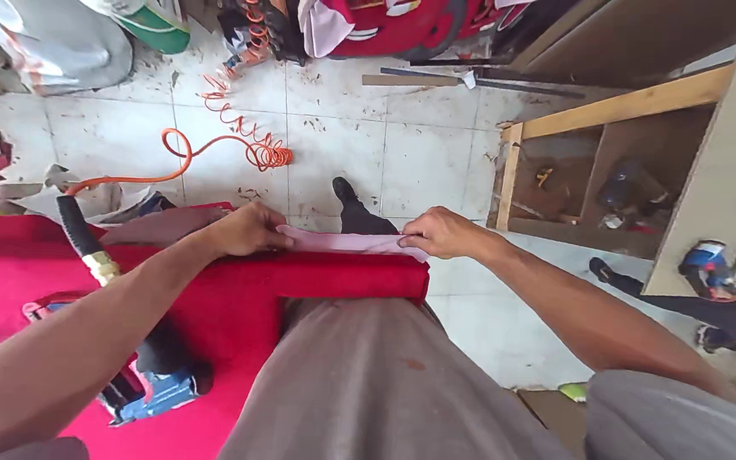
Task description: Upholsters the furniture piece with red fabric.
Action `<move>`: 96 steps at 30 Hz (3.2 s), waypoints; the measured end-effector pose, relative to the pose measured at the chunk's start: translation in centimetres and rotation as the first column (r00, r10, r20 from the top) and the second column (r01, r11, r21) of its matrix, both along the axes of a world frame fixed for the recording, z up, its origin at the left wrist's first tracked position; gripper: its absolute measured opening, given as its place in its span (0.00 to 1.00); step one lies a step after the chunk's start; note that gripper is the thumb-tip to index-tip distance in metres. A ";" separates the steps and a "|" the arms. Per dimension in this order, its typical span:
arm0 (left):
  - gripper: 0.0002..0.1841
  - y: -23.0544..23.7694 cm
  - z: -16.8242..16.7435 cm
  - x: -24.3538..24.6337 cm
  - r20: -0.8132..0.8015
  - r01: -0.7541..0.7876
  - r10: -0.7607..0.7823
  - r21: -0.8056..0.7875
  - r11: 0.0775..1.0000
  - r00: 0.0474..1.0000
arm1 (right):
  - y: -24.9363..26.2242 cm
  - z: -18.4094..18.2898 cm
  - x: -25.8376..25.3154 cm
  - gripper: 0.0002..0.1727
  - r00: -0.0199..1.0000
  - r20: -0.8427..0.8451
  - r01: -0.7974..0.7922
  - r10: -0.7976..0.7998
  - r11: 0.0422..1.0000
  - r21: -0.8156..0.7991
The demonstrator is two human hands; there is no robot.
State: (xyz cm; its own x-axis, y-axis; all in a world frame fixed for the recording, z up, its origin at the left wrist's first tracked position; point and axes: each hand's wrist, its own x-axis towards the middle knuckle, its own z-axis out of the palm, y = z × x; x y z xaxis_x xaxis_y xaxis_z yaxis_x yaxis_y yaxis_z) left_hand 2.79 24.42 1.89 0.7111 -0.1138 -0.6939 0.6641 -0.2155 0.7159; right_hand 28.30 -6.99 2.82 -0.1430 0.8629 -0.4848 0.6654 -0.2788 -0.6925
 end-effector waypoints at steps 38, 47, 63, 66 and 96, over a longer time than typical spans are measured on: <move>0.01 -0.6 -0.8 0.2 -0.008 -0.048 0.048 0.003 0.999 0.999 | -7.5 -6.4 -6.7 0.14 0.130 -0.172 0.980 -0.976 0.153 -0.126; 0.03 -0.9 -0.3 0.3 -0.004 -0.027 0.027 0.124 0.992 1.000 | -6.6 -7.9 -4.9 0.14 0.324 -0.115 0.945 -0.939 0.314 0.094; 0.16 1.4 0.4 -1.1 0.172 0.128 -0.091 -0.217 0.968 0.981 | -8.3 -2.1 -2.1 0.25 0.260 -0.762 0.558 -0.593 0.736 -0.383; 0.31 1.4 0.4 -0.5 0.170 0.103 -0.069 -0.197 0.975 0.983 | -5.2 -1.7 -0.2 0.37 0.344 -0.729 0.450 -0.592 0.785 -0.426; 0.21 0.6 -4.7 3.3 -0.278 0.250 -0.579 -0.701 0.668 0.767 | 0.9 -7.4 -0.8 0.14 0.505 -0.761 -0.263 -0.407 0.767 -0.585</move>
State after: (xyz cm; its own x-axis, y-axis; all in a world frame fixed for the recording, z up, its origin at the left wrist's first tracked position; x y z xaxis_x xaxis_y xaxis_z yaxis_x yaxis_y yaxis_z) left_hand 6.08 25.00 -2.86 0.1067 -0.8121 -0.5737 0.8786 -0.1932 0.4368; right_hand 27.48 -6.13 -4.63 -0.6979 0.4796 -0.5319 -0.1593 -0.8280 -0.5376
